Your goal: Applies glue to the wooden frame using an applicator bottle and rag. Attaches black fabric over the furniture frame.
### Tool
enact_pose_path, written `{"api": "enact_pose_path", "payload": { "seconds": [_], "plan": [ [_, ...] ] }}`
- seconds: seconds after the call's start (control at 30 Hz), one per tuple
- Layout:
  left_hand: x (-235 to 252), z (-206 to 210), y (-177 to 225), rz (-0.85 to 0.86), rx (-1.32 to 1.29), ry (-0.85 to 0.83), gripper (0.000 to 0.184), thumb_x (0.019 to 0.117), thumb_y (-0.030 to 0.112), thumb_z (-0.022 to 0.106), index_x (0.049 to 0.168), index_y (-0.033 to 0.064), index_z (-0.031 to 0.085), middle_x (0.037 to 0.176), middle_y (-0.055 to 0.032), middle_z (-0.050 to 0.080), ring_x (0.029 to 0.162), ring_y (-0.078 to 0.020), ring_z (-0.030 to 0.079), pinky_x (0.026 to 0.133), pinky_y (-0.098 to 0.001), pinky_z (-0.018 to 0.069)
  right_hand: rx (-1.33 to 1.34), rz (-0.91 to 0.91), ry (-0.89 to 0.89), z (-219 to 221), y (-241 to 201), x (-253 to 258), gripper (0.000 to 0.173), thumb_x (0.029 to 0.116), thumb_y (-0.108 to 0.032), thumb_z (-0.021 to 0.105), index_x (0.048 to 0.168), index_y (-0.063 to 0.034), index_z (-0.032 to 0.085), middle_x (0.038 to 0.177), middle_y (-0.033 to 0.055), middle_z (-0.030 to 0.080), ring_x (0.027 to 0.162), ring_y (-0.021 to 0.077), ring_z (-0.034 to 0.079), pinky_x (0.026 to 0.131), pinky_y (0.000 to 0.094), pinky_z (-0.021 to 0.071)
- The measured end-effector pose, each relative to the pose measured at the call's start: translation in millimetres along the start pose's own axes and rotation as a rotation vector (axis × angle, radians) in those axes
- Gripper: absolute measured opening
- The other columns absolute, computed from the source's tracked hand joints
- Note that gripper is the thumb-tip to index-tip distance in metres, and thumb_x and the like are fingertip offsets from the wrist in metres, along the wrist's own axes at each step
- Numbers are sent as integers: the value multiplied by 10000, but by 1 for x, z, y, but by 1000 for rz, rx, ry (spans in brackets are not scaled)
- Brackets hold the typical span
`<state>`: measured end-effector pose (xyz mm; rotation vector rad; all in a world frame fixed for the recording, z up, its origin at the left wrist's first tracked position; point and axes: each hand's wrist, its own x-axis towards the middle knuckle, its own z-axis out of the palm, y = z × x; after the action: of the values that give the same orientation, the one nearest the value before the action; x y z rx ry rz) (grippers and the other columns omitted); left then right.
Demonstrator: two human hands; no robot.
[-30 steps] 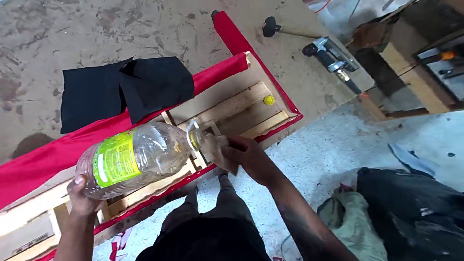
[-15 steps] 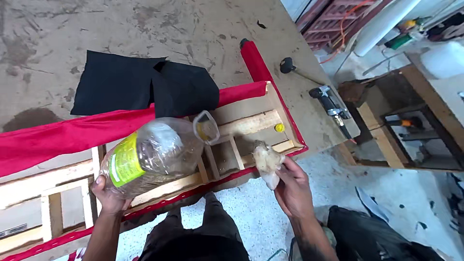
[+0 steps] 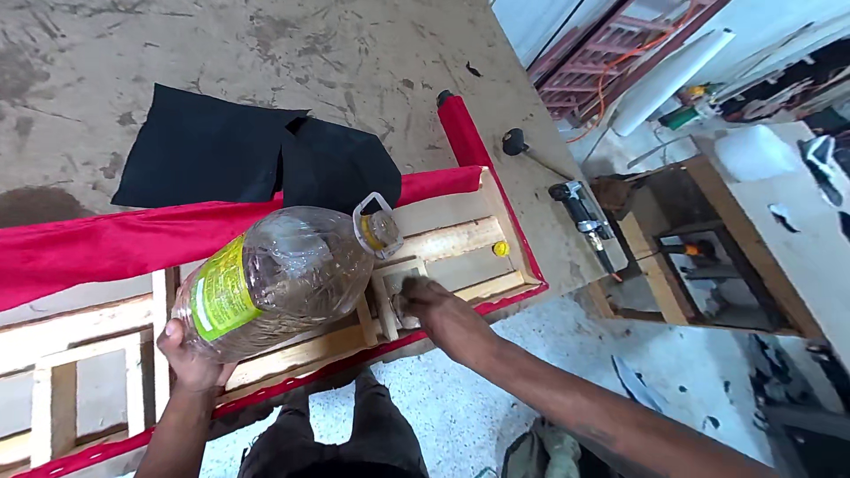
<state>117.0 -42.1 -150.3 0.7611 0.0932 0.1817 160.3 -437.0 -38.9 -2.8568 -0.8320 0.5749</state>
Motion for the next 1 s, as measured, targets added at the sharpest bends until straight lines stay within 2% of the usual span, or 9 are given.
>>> {"api": "enact_pose_path", "payload": {
  "seconds": [0.1, 0.27, 0.4, 0.5, 0.6, 0.7, 0.83, 0.9, 1.0],
  "plan": [
    [0, 1, 4, 15, 14, 14, 644, 825, 710, 655, 1313, 290, 627, 1184, 23, 723, 1084, -133, 701, 891, -398, 612, -38, -102, 176, 9, 3, 10, 266, 1004, -118, 574, 1188, -220, 736, 1283, -20, 657, 1196, 188, 610, 995, 371, 547],
    [2, 0, 5, 3, -34, -37, 620, 857, 687, 635, 1344, 304, 612, 1223, 42, 708, 1120, -114, 683, 917, -375, 600, -241, -150, 69, 27, 11, 35, 280, 980, -61, 592, 1191, -198, 714, 1314, -11, 645, 1239, 220, 596, 1016, 416, 538],
    [0, -2, 4, -16, 38, 2, 718, 833, 716, 644, 1416, 308, 546, 1251, 49, 691, 1126, -101, 675, 916, -357, 600, -266, 147, -82, 16, -13, 34, 204, 941, -110, 673, 1141, -104, 714, 1246, 126, 640, 1183, 329, 625, 868, 473, 602],
    [-1, -8, 5, -41, 21, 46, 737, 804, 715, 685, 1400, 299, 564, 1230, 34, 705, 1107, -112, 687, 906, -367, 605, -55, 403, -295, 4, -42, 29, 258, 982, -135, 592, 1205, -55, 693, 1282, 213, 642, 1164, 407, 642, 937, 579, 554],
    [-5, -4, 7, -87, 30, 97, 650, 776, 748, 695, 1260, 316, 654, 1109, 58, 742, 1014, -81, 713, 850, -335, 619, 120, 527, -272, -16, -36, 21, 286, 1003, -214, 544, 1197, -120, 731, 1159, 160, 719, 1094, 361, 684, 955, 589, 531],
    [-7, -4, 12, -125, 27, 111, 602, 756, 787, 675, 1142, 327, 714, 1016, 72, 763, 936, -71, 730, 802, -324, 629, 12, 462, 98, -3, -38, 27, 265, 985, -195, 591, 1186, -186, 764, 1090, 60, 759, 1011, 284, 712, 895, 506, 577],
    [-2, -5, 9, -94, 18, 21, 564, 818, 762, 630, 1202, 354, 693, 1080, 101, 755, 1000, -43, 716, 848, -301, 618, -4, 385, 358, 47, -34, 46, 194, 923, -116, 674, 1075, -152, 789, 1114, 28, 754, 1099, 240, 687, 969, 456, 558],
    [-4, -6, 10, -84, 50, 44, 578, 814, 766, 633, 1214, 352, 682, 1097, 101, 750, 1022, -49, 710, 866, -310, 614, 102, 233, 337, 56, -26, 33, 239, 943, -90, 634, 1106, -170, 789, 1228, -28, 727, 1229, 177, 633, 1066, 415, 519],
    [0, -7, 6, -67, 41, 52, 665, 805, 756, 657, 1311, 326, 636, 1173, 69, 731, 1082, -86, 697, 908, -346, 605, 196, -9, 7, 26, 3, 10, 309, 1009, -91, 526, 1160, -208, 769, 1310, -80, 691, 1291, 120, 588, 1107, 383, 483]
  ]
}}
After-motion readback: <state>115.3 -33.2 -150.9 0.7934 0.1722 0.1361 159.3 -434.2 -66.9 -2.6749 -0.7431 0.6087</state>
